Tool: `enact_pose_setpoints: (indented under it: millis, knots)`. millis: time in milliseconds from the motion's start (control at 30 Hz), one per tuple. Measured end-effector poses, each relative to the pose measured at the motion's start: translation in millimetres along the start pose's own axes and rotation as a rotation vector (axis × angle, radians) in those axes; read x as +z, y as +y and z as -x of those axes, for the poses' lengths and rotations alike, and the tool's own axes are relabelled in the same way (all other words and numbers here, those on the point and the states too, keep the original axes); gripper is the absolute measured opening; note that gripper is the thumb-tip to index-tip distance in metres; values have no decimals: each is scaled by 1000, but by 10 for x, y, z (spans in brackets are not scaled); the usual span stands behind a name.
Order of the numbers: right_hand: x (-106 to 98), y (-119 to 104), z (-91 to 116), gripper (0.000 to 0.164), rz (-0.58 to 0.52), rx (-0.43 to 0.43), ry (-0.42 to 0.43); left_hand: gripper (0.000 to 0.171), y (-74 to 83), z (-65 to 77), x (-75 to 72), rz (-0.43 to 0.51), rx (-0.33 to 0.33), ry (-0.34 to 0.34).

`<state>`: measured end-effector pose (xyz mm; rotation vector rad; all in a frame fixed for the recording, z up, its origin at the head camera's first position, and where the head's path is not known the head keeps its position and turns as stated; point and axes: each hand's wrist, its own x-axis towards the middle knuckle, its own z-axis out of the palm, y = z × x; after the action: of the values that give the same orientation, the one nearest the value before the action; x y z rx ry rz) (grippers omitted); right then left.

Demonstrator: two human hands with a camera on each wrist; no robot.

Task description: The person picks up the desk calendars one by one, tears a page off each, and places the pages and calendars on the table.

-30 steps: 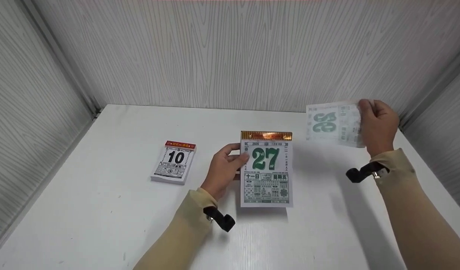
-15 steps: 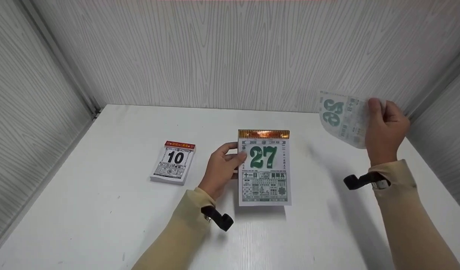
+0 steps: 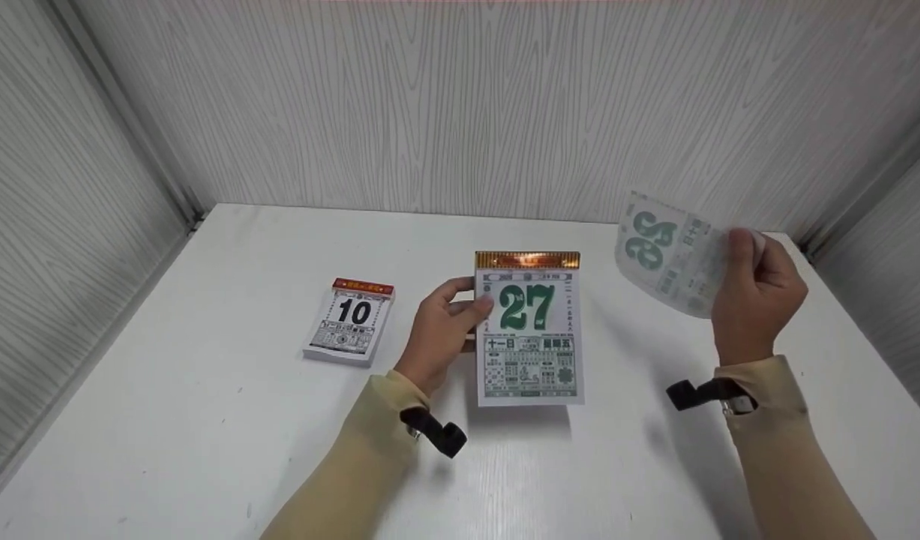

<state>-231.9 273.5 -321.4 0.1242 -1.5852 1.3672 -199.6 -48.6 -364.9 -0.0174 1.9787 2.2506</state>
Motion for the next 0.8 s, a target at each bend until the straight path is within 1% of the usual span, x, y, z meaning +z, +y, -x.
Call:
enact_pose_setpoints:
  millis: [233,400,600,800]
  knots:
    - [-37,64,97,29,-67,-7,1,37,-8,-10,1,-15,18,4]
    - [-69,54,145,30,-53,8,4,37,9,5,7,-20,15,6]
    - [-116,93,163,28,-23,21,5,36,27,16,7,-17,10,8]
    - [-144,83,168,28,-28,33,10,37,52,26,18,-23,-4,17]
